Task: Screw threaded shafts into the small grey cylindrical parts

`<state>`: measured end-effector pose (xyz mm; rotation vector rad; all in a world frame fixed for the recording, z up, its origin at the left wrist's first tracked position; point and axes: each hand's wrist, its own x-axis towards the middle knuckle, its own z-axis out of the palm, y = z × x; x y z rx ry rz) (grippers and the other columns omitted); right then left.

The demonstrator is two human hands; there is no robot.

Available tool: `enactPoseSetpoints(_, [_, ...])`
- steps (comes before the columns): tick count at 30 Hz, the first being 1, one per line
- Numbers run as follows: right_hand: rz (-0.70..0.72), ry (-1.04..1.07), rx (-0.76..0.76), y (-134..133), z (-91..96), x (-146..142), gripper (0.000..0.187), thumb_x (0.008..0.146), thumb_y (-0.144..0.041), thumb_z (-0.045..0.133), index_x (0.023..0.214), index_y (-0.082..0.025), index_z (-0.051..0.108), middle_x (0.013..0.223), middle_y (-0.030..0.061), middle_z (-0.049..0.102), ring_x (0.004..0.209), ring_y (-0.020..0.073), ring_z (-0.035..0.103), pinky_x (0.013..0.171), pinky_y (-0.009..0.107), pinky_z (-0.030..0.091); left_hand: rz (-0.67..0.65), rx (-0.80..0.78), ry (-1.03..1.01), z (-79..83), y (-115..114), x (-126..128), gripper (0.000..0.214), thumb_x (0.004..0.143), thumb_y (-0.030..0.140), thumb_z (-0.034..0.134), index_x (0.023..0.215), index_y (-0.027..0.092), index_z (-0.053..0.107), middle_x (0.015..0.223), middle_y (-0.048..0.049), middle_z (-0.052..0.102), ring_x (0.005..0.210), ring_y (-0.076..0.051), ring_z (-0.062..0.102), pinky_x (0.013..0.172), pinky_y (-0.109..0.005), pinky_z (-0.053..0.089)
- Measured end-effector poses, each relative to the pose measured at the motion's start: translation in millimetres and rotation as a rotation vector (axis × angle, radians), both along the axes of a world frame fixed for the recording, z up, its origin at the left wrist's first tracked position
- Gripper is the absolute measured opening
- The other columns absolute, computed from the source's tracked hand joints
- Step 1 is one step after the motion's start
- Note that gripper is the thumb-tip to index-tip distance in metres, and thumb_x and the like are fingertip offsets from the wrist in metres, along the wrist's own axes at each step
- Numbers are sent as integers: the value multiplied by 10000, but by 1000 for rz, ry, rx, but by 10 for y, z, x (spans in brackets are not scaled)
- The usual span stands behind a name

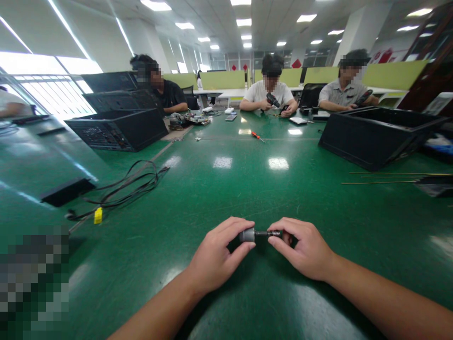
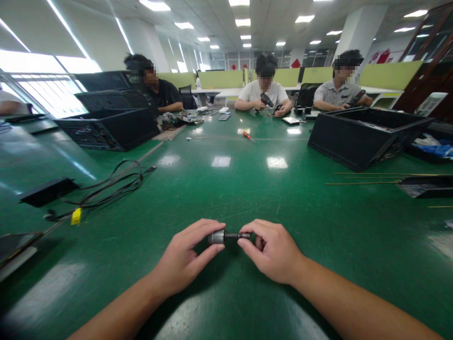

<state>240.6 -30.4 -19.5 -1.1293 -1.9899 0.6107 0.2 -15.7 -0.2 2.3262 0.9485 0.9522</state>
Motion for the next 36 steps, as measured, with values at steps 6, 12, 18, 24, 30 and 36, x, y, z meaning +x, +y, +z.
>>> enactPoseSetpoints(6, [-1, -1, -3, 1, 4, -2, 111, 919, -267, 618, 954, -194, 694, 714, -3, 608, 581, 136, 561, 580, 258, 422, -20, 3, 16, 3, 21, -30, 332, 908, 179, 653, 1234, 227, 619, 1151, -48, 673, 1051, -160, 632, 937, -294, 512])
enactPoseSetpoints(12, [0, -2, 0, -1, 6, 6, 110, 915, -265, 617, 954, -192, 690, 722, 1, 621, 586, 139, 570, 588, 262, 430, -28, 17, 22, -11, 42, -64, 343, 910, 176, 648, 1246, 236, 607, 1156, -43, 668, 1062, -153, 628, 946, -290, 508])
enactPoseSetpoints(18, [-7, -10, 5, 0, 1, 5, 108, 918, -264, 609, 950, -195, 686, 711, 1, 619, 589, 141, 575, 598, 265, 435, -24, 22, 32, 4, 40, -69, 343, 912, 180, 644, 1250, 229, 608, 1168, -59, 667, 1072, -169, 631, 949, -309, 519])
enactPoseSetpoints(24, [-5, -1, 5, -2, 7, 4, 113, 920, -270, 610, 957, -195, 687, 729, 8, 634, 600, 144, 583, 598, 263, 446, -22, 28, 25, 25, 40, -61, 312, 915, 196, 636, 1227, 212, 625, 1141, -82, 675, 1044, -192, 647, 927, -341, 543])
enactPoseSetpoints(30, [-3, -6, 18, -4, 2, 6, 107, 920, -271, 614, 954, -198, 685, 705, 0, 615, 581, 139, 571, 587, 260, 443, -34, 27, 9, 35, 44, -64, 316, 910, 184, 642, 1224, 212, 627, 1139, -77, 677, 1040, -183, 644, 921, -327, 541])
enactPoseSetpoints(36, [-3, -14, 7, -1, 0, 15, 116, 917, -278, 619, 953, -195, 693, 692, -2, 604, 584, 143, 575, 590, 263, 443, -51, 17, 19, 59, 53, -76, 316, 910, 176, 639, 1224, 213, 632, 1146, -75, 678, 1051, -182, 641, 937, -328, 536])
